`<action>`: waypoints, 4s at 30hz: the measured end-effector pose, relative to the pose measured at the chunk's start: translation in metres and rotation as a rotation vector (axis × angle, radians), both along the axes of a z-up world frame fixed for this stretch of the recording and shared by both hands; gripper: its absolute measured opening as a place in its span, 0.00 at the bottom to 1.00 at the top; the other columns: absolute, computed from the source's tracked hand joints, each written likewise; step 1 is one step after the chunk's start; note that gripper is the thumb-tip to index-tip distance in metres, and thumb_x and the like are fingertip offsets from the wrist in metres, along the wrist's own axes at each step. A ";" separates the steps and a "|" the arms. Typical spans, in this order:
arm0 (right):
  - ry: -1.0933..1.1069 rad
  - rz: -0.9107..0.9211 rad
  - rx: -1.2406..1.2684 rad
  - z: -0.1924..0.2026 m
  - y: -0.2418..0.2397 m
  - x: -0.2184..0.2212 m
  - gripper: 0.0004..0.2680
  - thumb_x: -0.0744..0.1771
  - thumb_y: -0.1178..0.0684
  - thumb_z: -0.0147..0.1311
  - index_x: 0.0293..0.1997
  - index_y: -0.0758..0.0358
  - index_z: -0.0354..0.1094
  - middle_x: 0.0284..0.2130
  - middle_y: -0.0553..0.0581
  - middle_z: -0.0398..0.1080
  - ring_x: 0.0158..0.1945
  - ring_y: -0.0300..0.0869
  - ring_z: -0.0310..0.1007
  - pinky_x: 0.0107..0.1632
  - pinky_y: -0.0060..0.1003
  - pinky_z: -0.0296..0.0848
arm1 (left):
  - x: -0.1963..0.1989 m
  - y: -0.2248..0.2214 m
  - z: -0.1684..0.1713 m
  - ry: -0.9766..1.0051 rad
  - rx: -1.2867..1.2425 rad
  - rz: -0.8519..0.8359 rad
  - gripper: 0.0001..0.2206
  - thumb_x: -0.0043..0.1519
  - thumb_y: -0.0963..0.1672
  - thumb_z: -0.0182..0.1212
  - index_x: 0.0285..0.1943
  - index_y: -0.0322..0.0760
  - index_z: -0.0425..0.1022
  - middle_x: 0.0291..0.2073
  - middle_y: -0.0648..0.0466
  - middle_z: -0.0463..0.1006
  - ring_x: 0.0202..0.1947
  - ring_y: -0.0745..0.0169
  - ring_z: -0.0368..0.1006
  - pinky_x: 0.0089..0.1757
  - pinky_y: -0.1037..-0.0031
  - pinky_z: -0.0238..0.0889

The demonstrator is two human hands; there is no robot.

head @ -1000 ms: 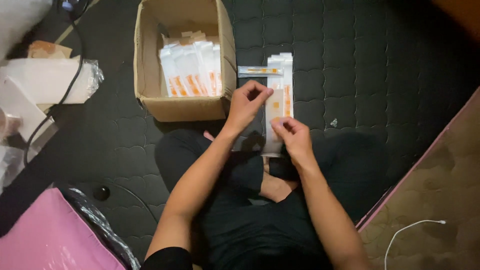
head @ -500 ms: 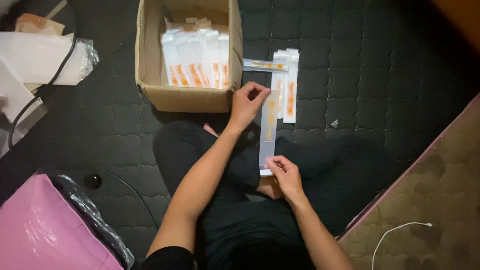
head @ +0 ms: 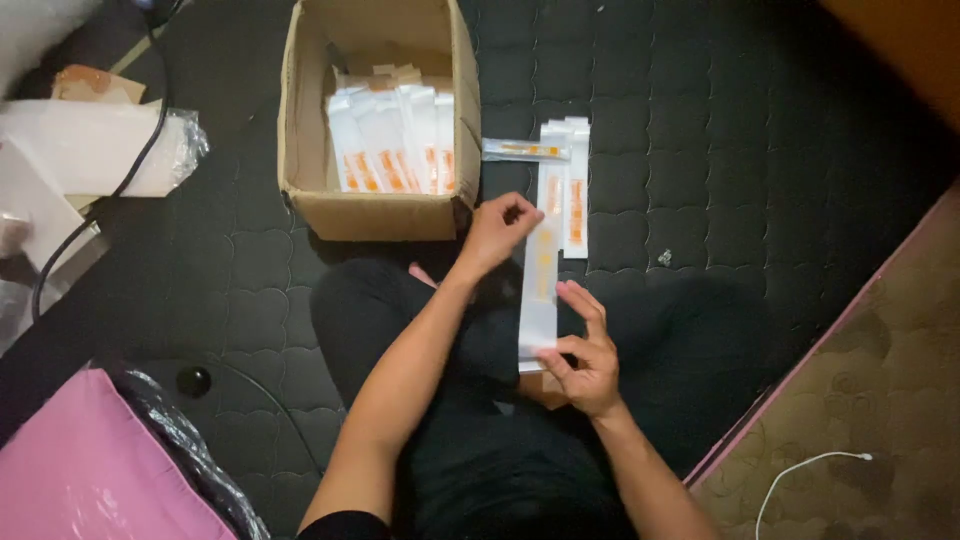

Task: Organizing small packaged items by taking them out of a cardboard box and arranging them in neat rows on the floor.

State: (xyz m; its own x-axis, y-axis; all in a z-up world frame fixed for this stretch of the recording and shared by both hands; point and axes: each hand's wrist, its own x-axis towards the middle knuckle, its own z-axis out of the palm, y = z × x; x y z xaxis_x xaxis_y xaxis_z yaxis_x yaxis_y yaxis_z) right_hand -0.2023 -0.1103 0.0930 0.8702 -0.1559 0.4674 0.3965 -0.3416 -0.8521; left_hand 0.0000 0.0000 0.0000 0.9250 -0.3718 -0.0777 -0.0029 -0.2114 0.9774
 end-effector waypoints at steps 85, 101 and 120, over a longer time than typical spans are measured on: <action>0.574 -0.419 0.333 -0.212 -0.129 0.210 0.07 0.70 0.52 0.52 0.53 0.48 0.72 0.32 0.54 0.78 0.36 0.47 0.79 0.43 0.43 0.77 | 0.139 -0.069 -0.103 -1.064 1.149 -0.085 0.08 0.59 0.47 0.68 0.41 0.41 0.78 0.37 0.52 0.75 0.39 0.50 0.76 0.33 0.62 0.71; 0.809 -0.245 -0.189 -0.188 -0.091 0.231 0.08 0.67 0.48 0.56 0.51 0.48 0.66 0.30 0.57 0.79 0.39 0.55 0.81 0.43 0.50 0.79 | 0.151 -0.069 -0.059 -0.488 0.754 -0.038 0.11 0.60 0.38 0.61 0.50 0.32 0.69 0.38 0.39 0.76 0.42 0.28 0.78 0.39 0.43 0.73; 0.842 -0.192 -0.459 -0.174 -0.084 0.223 0.21 0.69 0.51 0.47 0.69 0.70 0.53 0.31 0.75 0.77 0.36 0.66 0.80 0.41 0.60 0.77 | 0.137 -0.066 -0.076 -0.846 0.784 -0.059 0.13 0.62 0.42 0.64 0.52 0.37 0.68 0.36 0.47 0.73 0.37 0.42 0.75 0.36 0.57 0.72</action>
State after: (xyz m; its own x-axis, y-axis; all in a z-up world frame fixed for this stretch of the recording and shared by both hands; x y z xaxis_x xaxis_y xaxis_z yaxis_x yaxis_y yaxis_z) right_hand 0.0211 -0.1944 -0.0812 0.9257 -0.2881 -0.2450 -0.3782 -0.7058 -0.5991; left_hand 0.1368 -0.0663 -0.0755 0.7740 -0.5403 0.3301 -0.6245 -0.7372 0.2579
